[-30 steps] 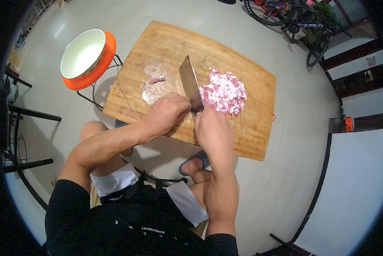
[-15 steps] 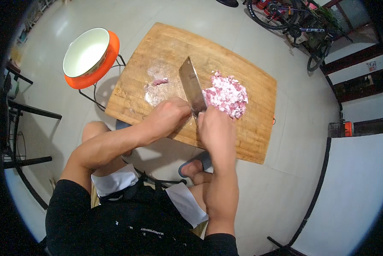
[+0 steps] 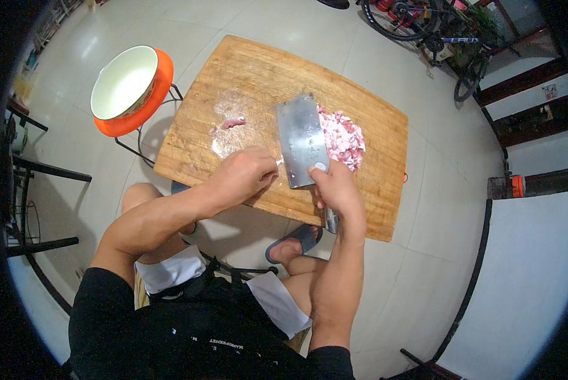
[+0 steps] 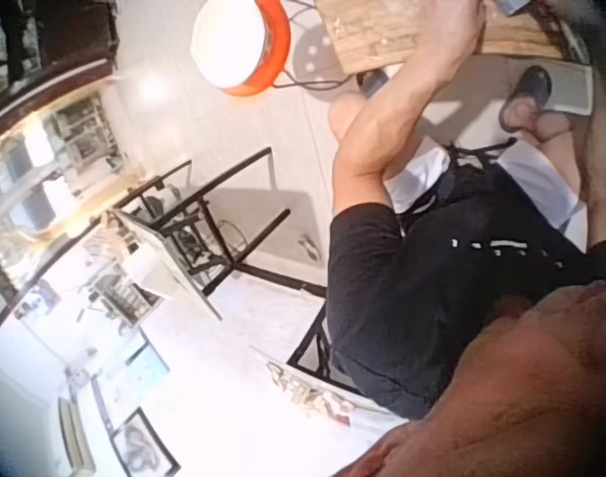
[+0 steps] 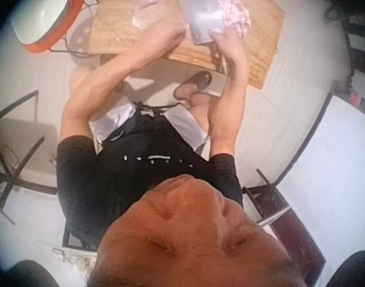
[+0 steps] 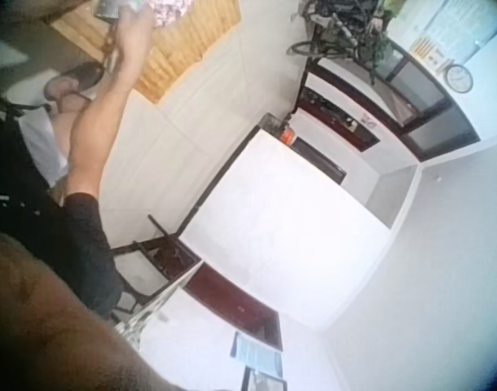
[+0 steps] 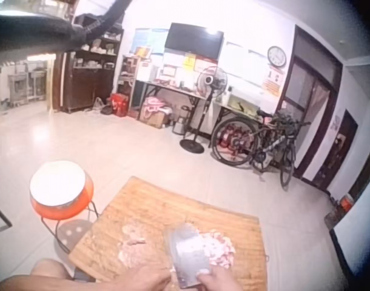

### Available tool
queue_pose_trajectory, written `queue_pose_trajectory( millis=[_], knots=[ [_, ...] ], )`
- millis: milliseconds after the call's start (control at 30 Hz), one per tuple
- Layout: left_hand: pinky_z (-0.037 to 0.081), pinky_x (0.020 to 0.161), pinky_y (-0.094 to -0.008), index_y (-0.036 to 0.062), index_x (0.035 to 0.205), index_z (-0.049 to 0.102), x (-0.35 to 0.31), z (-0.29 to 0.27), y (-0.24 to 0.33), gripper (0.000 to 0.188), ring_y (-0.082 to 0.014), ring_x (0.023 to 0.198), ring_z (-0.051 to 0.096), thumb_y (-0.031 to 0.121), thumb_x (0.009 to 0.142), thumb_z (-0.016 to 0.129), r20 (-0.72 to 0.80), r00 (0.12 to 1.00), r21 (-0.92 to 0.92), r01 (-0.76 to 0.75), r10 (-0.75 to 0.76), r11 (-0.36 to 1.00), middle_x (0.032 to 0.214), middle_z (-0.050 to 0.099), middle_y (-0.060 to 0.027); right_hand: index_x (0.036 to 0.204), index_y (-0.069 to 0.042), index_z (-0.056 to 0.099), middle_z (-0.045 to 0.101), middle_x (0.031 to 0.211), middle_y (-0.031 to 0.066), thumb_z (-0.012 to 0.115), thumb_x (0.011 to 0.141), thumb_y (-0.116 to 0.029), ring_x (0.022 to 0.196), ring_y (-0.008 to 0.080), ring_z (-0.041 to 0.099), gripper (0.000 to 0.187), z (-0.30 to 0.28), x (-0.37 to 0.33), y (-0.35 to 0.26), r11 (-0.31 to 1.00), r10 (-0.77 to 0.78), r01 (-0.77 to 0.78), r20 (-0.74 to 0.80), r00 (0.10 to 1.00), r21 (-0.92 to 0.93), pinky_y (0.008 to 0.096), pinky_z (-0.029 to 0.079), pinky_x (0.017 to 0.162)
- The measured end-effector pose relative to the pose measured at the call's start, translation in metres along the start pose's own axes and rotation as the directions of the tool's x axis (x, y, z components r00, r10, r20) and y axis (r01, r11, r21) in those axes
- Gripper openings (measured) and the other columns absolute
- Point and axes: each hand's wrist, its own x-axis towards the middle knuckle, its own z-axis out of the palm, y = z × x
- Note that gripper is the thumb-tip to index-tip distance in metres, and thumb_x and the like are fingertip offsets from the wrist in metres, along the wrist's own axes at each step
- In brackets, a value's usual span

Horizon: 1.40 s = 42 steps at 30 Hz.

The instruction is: The person is chopping a piece of raw meat into small pieces on a wooden cutting board using a cleaver. The person holds the meat with their left hand and chops with their right hand, repeatedly mincing the meat until it is finely chopped.

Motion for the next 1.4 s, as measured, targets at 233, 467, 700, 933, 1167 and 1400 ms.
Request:
queue_pose_trajectory(
  millis=[233,467,700,933,1167,1400],
  knots=[
    [0.057,0.083,-0.0481,0.0014,0.094,0.07,-0.002,-0.003,0.0,0.011,-0.0379,0.094,0.069,0.01,0.091,0.075,-0.001,1.0,0.037,0.004,-0.004,0.999,0.093,0.069,-0.0149,0.108,0.003,0.071,0.071,0.077,0.0219,0.063,0.101,-0.022,0.069,0.0395,0.071,0.027,0.005,-0.039,-0.006,0.901,-0.243,0.139,-0.213,0.946,-0.411,0.0519,0.054,0.067],
    [0.056,0.087,-0.0498,0.0,0.091,0.068,-0.001,-0.005,0.003,0.007,-0.0398,0.099,0.067,0.007,0.091,0.069,-0.017,1.0,-0.012,0.006,-0.006,1.0,0.094,0.068,-0.0175,0.101,-0.001,0.071,0.074,0.088,0.0274,0.064,0.103,-0.027,0.087,0.0503,0.072,0.027,0.033,-0.072,-0.027,0.687,-0.318,0.086,-0.191,0.929,-0.722,0.0603,0.056,0.081],
    [0.057,0.086,-0.0499,0.0,0.09,0.069,0.002,-0.002,0.003,0.007,-0.0403,0.096,0.068,0.007,0.088,0.071,0.043,0.999,0.005,-0.031,0.03,1.0,0.091,0.068,-0.0178,0.094,0.002,0.07,0.073,0.084,0.0298,0.063,0.104,-0.023,0.083,0.0499,0.073,0.028,0.05,-0.048,-0.045,0.596,-0.424,0.135,-0.168,0.89,-0.791,0.0594,0.057,0.077],
    [0.056,0.082,-0.0489,0.0002,0.09,0.068,0.001,0.0,-0.004,0.01,-0.0406,0.092,0.068,0.007,0.087,0.074,-0.029,0.999,0.018,-0.028,0.028,0.999,0.089,0.067,-0.0171,0.096,0.006,0.07,0.071,0.083,0.0315,0.065,0.102,-0.023,0.082,0.048,0.073,0.029,0.042,-0.049,-0.029,0.647,-0.404,0.157,-0.16,0.9,-0.747,0.0575,0.056,0.075],
    [0.057,0.082,-0.0475,-0.0009,0.095,0.07,0.024,-0.008,-0.019,0.01,-0.0384,0.094,0.069,0.006,0.091,0.075,-0.183,0.981,-0.045,0.05,-0.058,0.998,0.093,0.069,-0.0186,0.097,0.003,0.069,0.07,0.072,0.0184,0.063,0.102,-0.02,0.061,0.0326,0.07,0.025,0.011,-0.014,-0.004,0.967,-0.113,0.093,-0.073,0.991,-0.237,0.0482,0.054,0.059],
    [0.059,0.083,-0.0446,0.0009,0.096,0.076,0.021,0.009,-0.019,0.009,-0.0355,0.096,0.071,0.009,0.093,0.077,-0.15,0.988,0.079,0.044,-0.032,0.996,0.103,0.072,-0.0127,0.096,-0.002,0.065,0.057,0.062,0.0003,0.064,0.104,-0.019,0.045,0.0112,0.052,0.019,-0.014,0.0,0.02,0.981,0.008,-0.007,-0.005,1.0,0.195,0.0311,0.042,0.045]
  ],
)
